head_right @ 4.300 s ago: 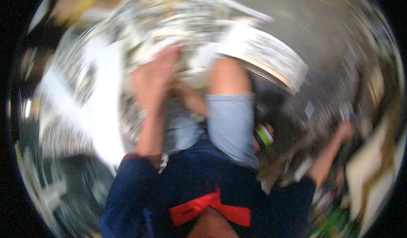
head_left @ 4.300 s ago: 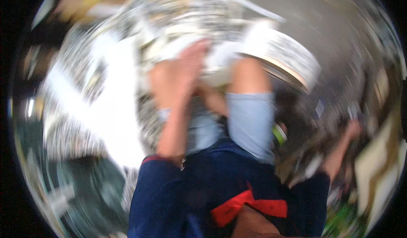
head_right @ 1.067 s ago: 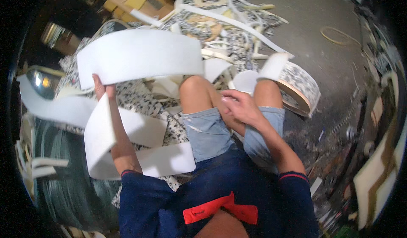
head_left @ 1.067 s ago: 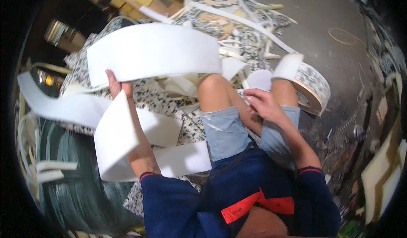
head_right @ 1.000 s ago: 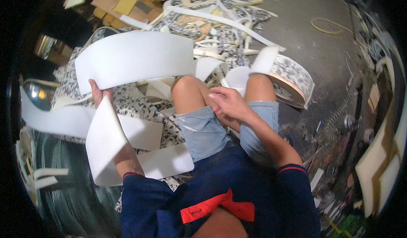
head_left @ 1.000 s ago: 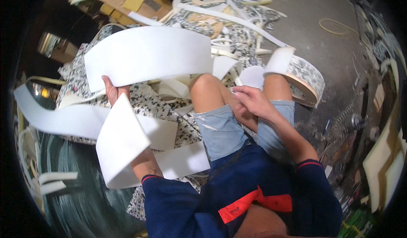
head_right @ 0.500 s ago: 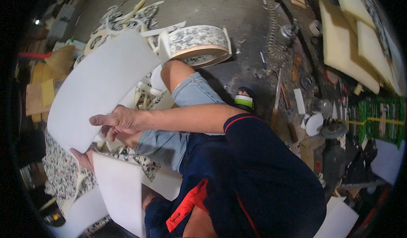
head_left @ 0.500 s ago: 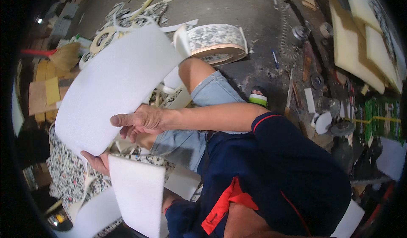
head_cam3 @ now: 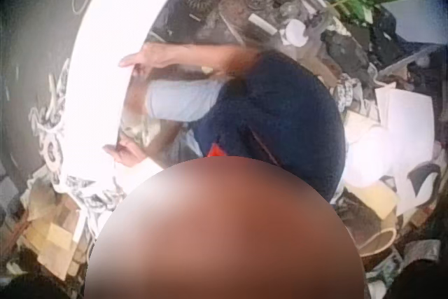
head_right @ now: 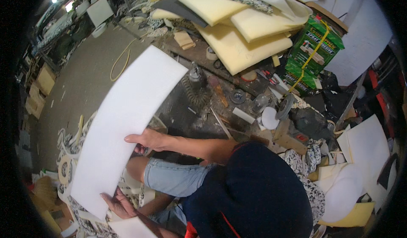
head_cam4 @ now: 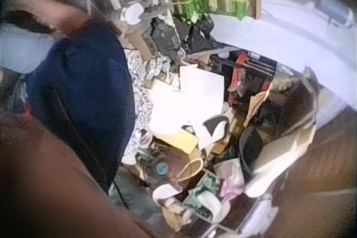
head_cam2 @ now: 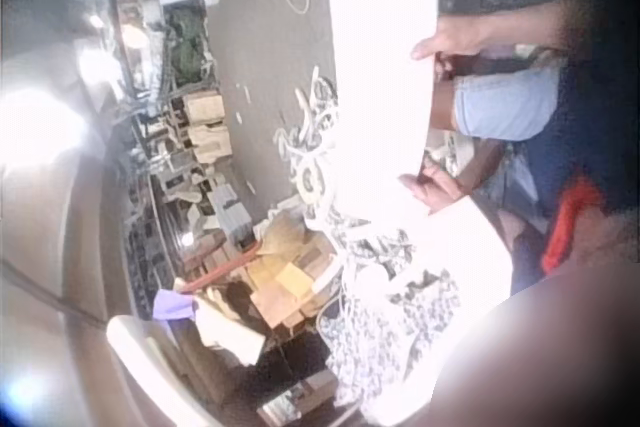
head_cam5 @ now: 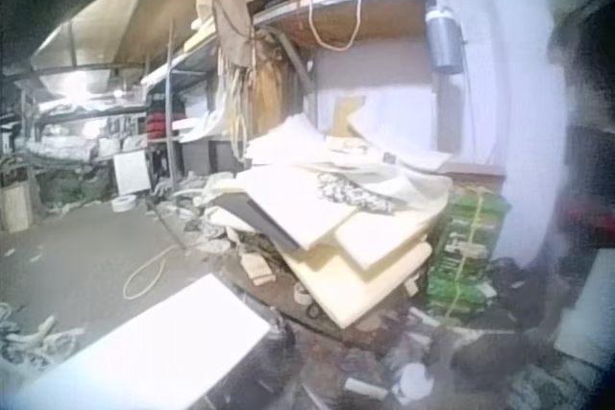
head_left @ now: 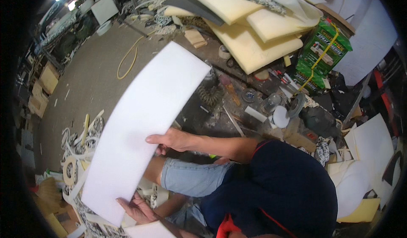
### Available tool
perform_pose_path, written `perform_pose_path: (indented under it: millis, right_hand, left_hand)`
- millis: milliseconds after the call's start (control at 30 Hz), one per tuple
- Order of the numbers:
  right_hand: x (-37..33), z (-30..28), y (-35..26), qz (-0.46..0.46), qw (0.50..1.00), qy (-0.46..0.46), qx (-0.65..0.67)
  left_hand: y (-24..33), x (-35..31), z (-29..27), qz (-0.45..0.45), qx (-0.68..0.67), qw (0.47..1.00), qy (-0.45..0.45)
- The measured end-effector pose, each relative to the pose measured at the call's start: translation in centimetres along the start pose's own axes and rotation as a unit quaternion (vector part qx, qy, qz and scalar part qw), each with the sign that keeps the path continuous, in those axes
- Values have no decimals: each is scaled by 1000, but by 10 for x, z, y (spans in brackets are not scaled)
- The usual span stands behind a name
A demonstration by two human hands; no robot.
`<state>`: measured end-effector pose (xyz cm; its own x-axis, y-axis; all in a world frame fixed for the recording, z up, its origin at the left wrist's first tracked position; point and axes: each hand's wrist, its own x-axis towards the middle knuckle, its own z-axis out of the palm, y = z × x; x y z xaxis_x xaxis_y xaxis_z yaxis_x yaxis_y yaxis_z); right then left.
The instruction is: The person assembles a white foam ring by applying adhesive to a curved foam piece and attaching it to a cylindrical foam base. They press the pieces together, trim excess material with a knife, and repeat the process to complete the ring.
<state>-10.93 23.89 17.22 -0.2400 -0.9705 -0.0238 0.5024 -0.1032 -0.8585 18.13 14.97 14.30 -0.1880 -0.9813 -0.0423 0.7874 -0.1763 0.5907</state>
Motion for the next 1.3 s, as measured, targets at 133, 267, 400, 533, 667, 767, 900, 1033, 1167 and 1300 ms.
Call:
perform_pose_path:
  millis: [133, 267, 400, 533, 667, 767, 900, 1033, 1167, 1300]
  right_hand:
    - [-20, -11, -3, -69, 997, 8, 31]
    - [-32, -1, 5, -46, 992, -26, -117]
    - [-30, 10, 15, -45, 992, -16, -114]
    - [-26, 27, 27, -131, 975, -23, -178]
    - [-24, 23, 28, -176, 932, 34, -315]
    - [-30, 2, 20, 74, 943, 97, -309]
    - [-24, -12, 7, -47, 975, 167, -141]
    - [-21, -17, 3, -53, 982, 151, -99]
    - [-25, -29, 4, -59, 981, 165, -82]
    - [-18, -59, -11, -85, 969, 197, -125]
  left_hand:
    - [-41, -12, 20, -85, -12, 996, -17]
    - [-59, -20, 28, -138, 32, 990, -23]
    - [-69, -23, 35, -164, 43, 985, -39]
    - [-78, -24, 47, -191, 50, 975, -100]
    - [-90, -24, 58, -215, 93, 969, -76]
    - [-99, -21, 57, -196, 38, 971, -132]
    - [-101, -12, 60, -122, 87, 988, -40]
    - [-101, -10, 71, -159, 66, 984, -46]
    - [-111, -11, 79, -184, 94, 978, 4]
    - [-103, -5, 61, -269, 216, 934, -91]
